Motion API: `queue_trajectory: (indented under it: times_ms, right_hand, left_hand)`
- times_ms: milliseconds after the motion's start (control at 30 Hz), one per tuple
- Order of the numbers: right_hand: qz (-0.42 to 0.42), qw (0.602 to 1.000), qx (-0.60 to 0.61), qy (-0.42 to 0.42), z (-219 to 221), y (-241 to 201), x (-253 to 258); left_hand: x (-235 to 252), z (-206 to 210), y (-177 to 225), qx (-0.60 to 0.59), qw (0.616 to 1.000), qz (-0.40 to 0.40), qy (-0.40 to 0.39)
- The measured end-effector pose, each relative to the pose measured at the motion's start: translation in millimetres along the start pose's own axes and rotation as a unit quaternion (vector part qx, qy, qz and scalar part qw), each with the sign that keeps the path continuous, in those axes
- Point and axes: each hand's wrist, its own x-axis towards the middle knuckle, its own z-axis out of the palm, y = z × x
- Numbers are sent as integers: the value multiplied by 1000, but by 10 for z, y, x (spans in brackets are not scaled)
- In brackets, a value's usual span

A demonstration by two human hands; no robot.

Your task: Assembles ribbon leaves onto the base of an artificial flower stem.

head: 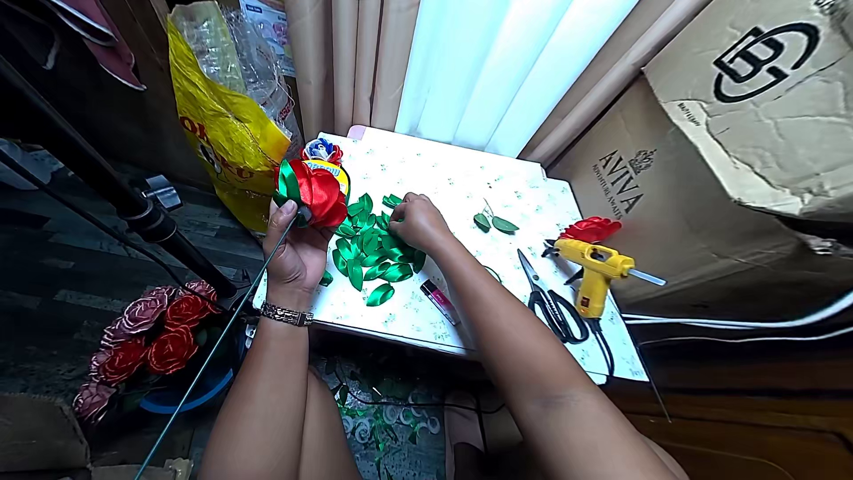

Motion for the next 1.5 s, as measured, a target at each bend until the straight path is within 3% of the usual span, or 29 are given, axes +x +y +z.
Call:
queue_trajectory:
  times_ms: [267, 333, 467, 567, 767, 800, 867, 933, 1000, 1100, 1200, 1367, 1500]
  right_hand:
    - [-8, 990, 142, -15, -67, 109, -45]
    - [-12, 958, 286, -24, -91, 135, -118]
    - [-56, 841, 528, -102, -130, 253, -240]
    - [-91, 801, 577, -129, -132, 320, -281]
    - [-129, 764, 619, -130, -170, 365, -326]
    - [-134, 770, 614, -108, -184, 354, -341]
    - [-150, 820, 552, -26, -222, 299, -399]
    - [-193, 880, 428, 65, -264, 248, -501]
    - [-260, 917, 261, 155, -325, 220, -665]
    - [-372, 891, 44, 257, -415, 302, -880]
    - [-436, 844, -58, 306, -520, 443, -1056]
    - [-434, 838, -143, 297, -632, 640, -1368]
    - [-400, 844, -162, 319, -593, 855, -1532]
  left_hand:
    - [-7, 29, -26, -1, 1000, 0, 4]
    - [-8, 26, -18, -5, 1000, 1, 2]
    - [-9, 24, -10, 0, 1000, -1, 2]
    - [-12, 21, -15, -4, 1000, -1, -1]
    - [-1, 26, -32, -9, 1000, -1, -4]
    - [1, 27, -34, -9, 1000, -3, -7]
    - [1, 31, -34, -3, 1000, -16, -15]
    - [-20, 40, -39, 16, 999, -43, -30]
    - [-78, 37, -57, 47, 994, -78, -63]
    - [-179, 36, -113, 70, 976, -139, -154]
    - [-154, 54, -236, 51, 949, -200, -238]
    - [-196, 230, -482, 35, 902, -244, -355]
    - [-243, 401, -705, 46, 878, -265, -395]
